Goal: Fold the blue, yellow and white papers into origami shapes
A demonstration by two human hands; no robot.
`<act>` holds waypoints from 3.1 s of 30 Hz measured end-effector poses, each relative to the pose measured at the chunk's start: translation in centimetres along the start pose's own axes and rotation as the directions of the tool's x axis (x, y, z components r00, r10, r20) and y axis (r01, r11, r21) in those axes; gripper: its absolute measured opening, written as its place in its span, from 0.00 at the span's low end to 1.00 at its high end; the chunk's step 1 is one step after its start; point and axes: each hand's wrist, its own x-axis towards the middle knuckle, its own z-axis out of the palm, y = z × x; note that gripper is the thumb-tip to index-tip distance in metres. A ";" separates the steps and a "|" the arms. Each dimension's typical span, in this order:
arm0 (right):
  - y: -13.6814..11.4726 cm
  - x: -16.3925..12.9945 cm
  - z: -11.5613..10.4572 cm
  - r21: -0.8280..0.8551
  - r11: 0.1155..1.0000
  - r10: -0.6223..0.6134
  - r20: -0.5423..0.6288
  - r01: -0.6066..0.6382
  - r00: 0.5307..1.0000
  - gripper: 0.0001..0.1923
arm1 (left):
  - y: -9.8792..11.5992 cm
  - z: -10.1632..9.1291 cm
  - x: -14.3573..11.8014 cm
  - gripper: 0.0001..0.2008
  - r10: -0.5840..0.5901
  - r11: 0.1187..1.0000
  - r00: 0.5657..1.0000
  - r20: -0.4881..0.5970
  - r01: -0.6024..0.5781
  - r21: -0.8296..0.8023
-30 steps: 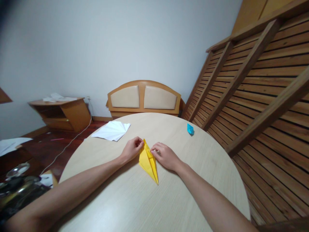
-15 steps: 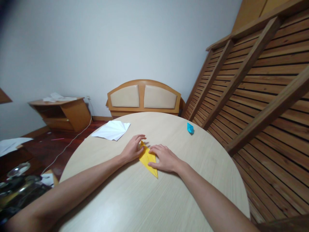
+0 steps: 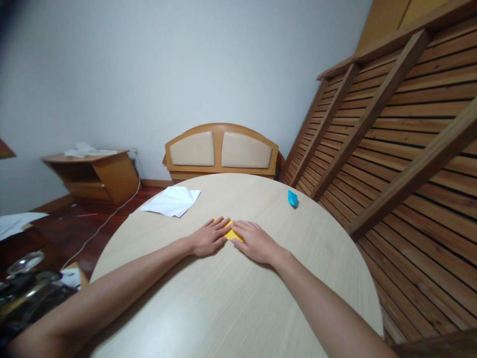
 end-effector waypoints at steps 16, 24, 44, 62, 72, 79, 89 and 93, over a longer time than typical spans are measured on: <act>1.9 -0.7 0.8 0.067 0.993 0.084 0.158 -0.096 0.984 0.26 | -0.9 -0.1 -0.1 0.25 -0.190 0.973 0.959 -0.208 0.213 0.091; 2.8 -0.8 0.3 -0.034 0.997 0.070 0.049 -0.068 0.996 0.24 | 0.0 0.4 0.2 0.23 0.230 0.971 0.950 -0.212 -0.239 -0.016; 1.1 -0.1 -0.4 0.026 0.998 -0.051 -0.135 0.055 0.990 0.07 | -0.3 0.2 0.0 0.13 0.087 0.984 0.961 -0.263 -0.124 -0.129; 1.5 0.0 -0.2 0.027 0.999 -0.036 -0.117 0.040 0.992 0.11 | -0.4 0.0 0.2 0.13 0.151 0.973 0.950 -0.272 -0.192 -0.131; 1.6 -0.2 -0.2 0.000 0.997 -0.072 -0.072 0.072 0.995 0.19 | 0.3 -0.5 -0.3 0.13 0.168 0.974 0.943 -0.287 -0.203 -0.098; 1.9 -0.3 -0.3 -0.011 0.999 -0.054 -0.073 0.053 0.996 0.18 | 0.3 -0.5 -0.2 0.14 0.167 0.977 0.946 -0.279 -0.197 -0.082; 2.5 -0.8 -1.0 0.033 0.996 -0.081 -0.074 0.083 0.994 0.16 | 0.1 -0.3 -0.1 0.13 0.240 0.964 0.928 -0.286 -0.263 -0.046; 2.1 -0.9 -1.2 0.083 0.989 -0.115 -0.079 0.121 0.990 0.13 | 0.0 -0.4 -0.1 0.11 0.316 0.935 0.909 -0.273 -0.346 -0.070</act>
